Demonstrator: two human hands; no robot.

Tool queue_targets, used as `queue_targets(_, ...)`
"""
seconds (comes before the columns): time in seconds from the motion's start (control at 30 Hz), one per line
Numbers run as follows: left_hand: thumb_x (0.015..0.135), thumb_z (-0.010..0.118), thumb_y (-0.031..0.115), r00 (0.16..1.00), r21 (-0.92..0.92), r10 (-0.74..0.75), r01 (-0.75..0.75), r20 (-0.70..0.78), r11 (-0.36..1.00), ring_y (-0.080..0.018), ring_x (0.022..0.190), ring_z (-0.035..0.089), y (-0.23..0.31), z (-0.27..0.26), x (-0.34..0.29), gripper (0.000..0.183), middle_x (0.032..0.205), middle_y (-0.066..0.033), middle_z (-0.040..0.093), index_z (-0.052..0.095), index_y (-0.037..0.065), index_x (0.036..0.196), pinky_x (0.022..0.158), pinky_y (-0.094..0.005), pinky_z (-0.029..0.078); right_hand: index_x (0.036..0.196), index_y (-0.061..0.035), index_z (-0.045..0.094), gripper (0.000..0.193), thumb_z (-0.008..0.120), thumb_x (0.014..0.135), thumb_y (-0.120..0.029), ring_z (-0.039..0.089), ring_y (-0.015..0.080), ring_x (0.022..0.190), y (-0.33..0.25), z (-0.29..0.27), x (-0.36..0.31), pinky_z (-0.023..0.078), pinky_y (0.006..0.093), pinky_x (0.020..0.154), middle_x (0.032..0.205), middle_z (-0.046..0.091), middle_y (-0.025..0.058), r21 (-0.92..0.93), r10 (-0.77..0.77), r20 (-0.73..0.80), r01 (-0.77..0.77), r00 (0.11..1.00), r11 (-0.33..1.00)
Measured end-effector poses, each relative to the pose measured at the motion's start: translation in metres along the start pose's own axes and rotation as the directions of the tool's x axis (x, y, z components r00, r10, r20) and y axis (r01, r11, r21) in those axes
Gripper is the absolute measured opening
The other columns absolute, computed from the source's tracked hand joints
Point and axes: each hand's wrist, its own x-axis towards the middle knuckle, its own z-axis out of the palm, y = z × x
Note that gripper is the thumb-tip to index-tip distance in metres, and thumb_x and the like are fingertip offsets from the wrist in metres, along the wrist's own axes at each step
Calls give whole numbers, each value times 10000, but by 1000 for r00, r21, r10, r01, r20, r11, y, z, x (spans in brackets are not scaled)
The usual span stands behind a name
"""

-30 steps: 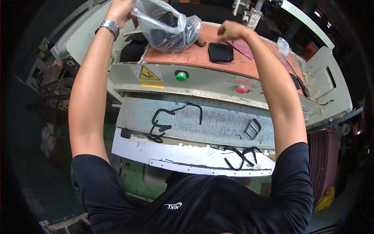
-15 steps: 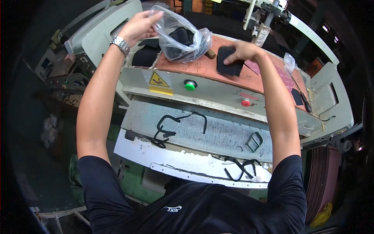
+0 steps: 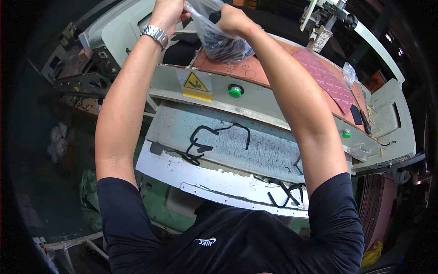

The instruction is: The operator places leather and synthetic shoe component materials onto the cutting bed, positions metal dies, and operates the hydraulic press to cut out shoe parts.

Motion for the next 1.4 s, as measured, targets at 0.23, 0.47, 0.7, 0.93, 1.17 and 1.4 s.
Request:
queue_targets(0.23,986,612,302,931,50,-34,17,363,999,-90,619,576,6,-12,-15,250,853,-4,618,578,114,1148,533,-210,468,1319,-139,591,497,690,859,-299,651,338,1093,30,-45,-2,510,376,926,1196,669,191,167,-339,-79,347,938,923)
queue_targets(0.47,727,834,443,759,512,306,-626,575,588,-356,1262,468,-24,27,-43,769,1304,-239,506,511,51,1304,1052,-452,394,1049,15,670,443,659,886,-397,680,385,919,37,-66,-27,537,430,783,967,692,244,-50,-142,-225,134,964,990)
queue_targets(0.7,463,901,602,760,518,473,-650,447,556,-446,1284,412,-58,60,-43,1142,1359,-275,479,474,-22,1319,1119,-480,319,1048,8,689,245,645,856,-138,624,161,899,45,-47,-3,519,308,819,947,670,69,491,101,203,-191,974,850)
queue_targets(0.93,771,737,315,734,581,665,-485,-135,653,-329,1156,583,5,72,-78,564,1222,-139,623,563,143,1280,966,-555,420,1159,3,609,292,681,911,-132,595,134,887,-51,-64,-16,500,284,785,996,642,47,673,-333,-235,400,913,622)
queue_targets(1.17,702,683,151,628,699,751,-445,-202,560,-425,720,649,70,-21,-182,159,713,-246,635,626,4,719,691,-486,531,1351,21,547,399,607,968,-72,602,232,1205,-110,-89,-150,464,333,1022,1323,610,168,182,-755,-366,837,544,516)
queue_targets(1.4,928,597,253,898,739,276,77,-343,669,-318,926,692,97,-98,-408,288,986,-190,702,636,29,1105,851,-408,519,1254,22,596,444,677,819,-11,558,327,1225,-50,-31,-249,431,417,1042,1283,597,189,307,-918,-53,881,394,360)
